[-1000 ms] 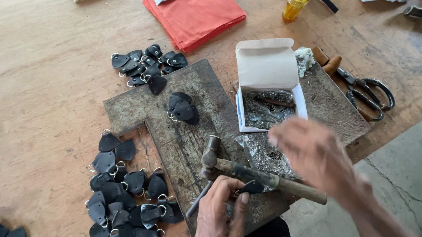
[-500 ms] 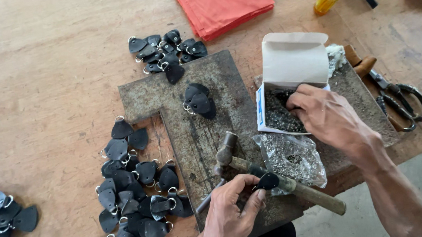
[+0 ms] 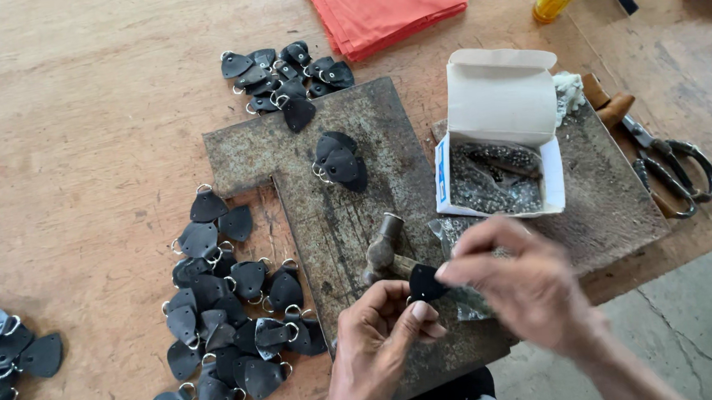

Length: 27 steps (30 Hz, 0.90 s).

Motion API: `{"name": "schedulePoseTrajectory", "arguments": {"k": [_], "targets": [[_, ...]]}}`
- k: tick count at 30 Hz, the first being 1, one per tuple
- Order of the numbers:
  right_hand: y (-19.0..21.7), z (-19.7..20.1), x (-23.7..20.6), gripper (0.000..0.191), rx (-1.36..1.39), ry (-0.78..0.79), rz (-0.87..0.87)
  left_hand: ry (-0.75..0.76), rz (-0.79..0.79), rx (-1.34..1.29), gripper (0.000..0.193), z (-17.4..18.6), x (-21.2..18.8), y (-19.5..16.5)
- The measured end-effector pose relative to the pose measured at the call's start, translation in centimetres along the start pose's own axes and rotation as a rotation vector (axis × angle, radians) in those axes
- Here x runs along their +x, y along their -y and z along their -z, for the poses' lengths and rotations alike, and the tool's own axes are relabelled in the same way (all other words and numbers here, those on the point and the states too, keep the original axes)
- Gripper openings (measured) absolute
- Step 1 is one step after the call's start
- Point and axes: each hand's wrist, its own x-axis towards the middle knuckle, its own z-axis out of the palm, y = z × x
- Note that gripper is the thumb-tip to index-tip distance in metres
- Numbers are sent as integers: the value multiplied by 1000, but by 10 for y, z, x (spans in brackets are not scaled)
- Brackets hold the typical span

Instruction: The person attaches metal split rings to black leather keychain fobs. They take a fob, place a ring over its hole, position a metal punch on the ring, and hammer it to secure the ring, setting finished keychains on the work block and reaching into a box for more rings.

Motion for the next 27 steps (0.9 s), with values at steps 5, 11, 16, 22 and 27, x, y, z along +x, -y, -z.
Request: {"name": "schedulePoseTrajectory", "arguments": {"k": [5, 11, 16, 22, 27], "targets": [[18, -22, -20, 32, -48, -11, -86, -25, 25, -51, 25, -4, -10, 0], [36, -24, -23, 25, -6, -35, -100, -47, -79, 31, 23, -10, -26, -6], [47, -28, -24, 18, -35, -60, -96, -102, -192, 243, 22, -13, -43, -11], [56, -22, -29, 17, -63, -58, -66, -118, -258, 352, 21, -18, -54, -14], [53, -25, -33, 20, 29, -61, -122, -140, -377, 513, 18, -17, -57, -8]]}}
